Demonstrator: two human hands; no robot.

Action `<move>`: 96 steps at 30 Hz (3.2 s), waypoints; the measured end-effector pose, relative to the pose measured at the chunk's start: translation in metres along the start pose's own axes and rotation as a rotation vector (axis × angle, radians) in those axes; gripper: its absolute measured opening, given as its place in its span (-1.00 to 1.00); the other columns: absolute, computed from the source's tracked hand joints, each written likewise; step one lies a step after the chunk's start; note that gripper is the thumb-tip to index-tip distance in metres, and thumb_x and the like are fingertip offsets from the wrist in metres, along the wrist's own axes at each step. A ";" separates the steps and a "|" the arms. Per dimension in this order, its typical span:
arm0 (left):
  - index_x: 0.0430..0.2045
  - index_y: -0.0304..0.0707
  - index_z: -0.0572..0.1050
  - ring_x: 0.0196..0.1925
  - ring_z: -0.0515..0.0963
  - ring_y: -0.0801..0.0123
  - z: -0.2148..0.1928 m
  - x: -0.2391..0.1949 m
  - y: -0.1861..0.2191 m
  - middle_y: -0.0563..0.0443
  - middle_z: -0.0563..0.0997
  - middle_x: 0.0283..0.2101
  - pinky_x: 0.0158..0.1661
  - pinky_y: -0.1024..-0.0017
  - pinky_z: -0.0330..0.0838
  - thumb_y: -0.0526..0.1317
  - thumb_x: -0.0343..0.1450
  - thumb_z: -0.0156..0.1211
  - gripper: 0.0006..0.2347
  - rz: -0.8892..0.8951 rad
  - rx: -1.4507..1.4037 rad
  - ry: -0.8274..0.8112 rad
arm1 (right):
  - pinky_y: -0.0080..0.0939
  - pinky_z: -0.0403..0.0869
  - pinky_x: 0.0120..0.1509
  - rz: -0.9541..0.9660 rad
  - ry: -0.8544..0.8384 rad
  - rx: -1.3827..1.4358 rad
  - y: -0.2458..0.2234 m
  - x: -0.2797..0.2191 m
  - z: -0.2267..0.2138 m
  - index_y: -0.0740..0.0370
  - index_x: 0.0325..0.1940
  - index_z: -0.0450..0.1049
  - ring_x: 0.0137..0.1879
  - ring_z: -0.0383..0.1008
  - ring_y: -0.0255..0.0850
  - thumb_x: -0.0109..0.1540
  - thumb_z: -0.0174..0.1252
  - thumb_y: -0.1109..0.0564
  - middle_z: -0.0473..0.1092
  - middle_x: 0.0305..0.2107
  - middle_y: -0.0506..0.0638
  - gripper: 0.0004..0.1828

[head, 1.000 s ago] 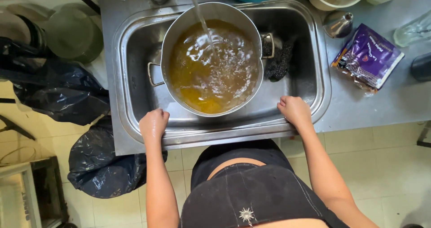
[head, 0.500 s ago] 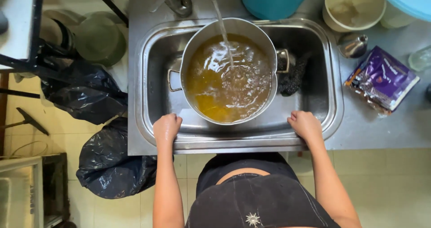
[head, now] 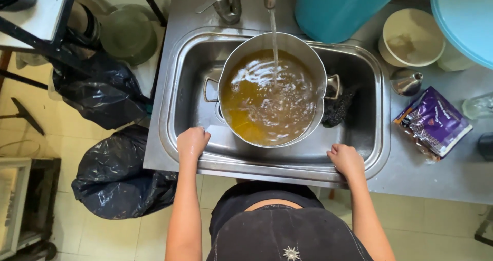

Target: Removing internal components from a deep fryer and filling a large pot with water for cleaning.

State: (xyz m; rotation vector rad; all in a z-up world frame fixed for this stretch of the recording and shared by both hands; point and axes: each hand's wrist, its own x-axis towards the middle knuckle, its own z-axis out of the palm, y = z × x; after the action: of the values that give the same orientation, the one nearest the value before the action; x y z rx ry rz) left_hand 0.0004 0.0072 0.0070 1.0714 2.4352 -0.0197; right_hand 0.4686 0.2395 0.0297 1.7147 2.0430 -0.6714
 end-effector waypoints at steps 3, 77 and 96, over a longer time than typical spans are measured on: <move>-0.31 -0.24 0.77 -0.14 0.83 -0.11 0.005 0.005 -0.003 -0.23 0.82 -0.29 -0.11 0.05 0.67 -0.01 0.51 0.04 -0.63 0.000 -0.003 -0.009 | 0.26 0.64 0.19 -0.001 -0.009 -0.015 -0.002 -0.002 -0.001 0.08 -0.33 0.60 0.14 0.72 0.30 0.33 0.25 -0.15 0.70 -0.24 0.26 -0.70; -0.20 -0.35 0.78 0.02 0.83 -0.13 -0.010 0.004 0.001 -0.29 0.84 -0.13 0.03 0.01 0.68 -0.01 0.48 0.11 -0.61 0.034 0.045 -0.125 | 0.22 0.63 0.27 -0.002 -0.065 0.044 -0.018 -0.020 -0.024 0.08 -0.27 0.65 0.20 0.71 0.27 0.37 0.17 -0.28 0.71 -0.15 0.26 -0.57; -0.16 -0.35 0.77 0.04 0.81 -0.14 -0.015 0.003 0.002 -0.28 0.83 -0.11 0.05 0.01 0.67 -0.04 0.49 0.11 -0.63 0.063 0.035 -0.122 | 0.26 0.63 0.27 -0.008 -0.052 -0.002 -0.014 -0.012 -0.015 0.06 -0.26 0.68 0.20 0.71 0.26 0.36 0.18 -0.28 0.72 -0.17 0.24 -0.57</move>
State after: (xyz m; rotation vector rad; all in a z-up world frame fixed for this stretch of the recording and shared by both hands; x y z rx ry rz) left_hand -0.0062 0.0138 0.0193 1.1278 2.2990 -0.1043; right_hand 0.4569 0.2366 0.0503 1.6715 2.0148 -0.7093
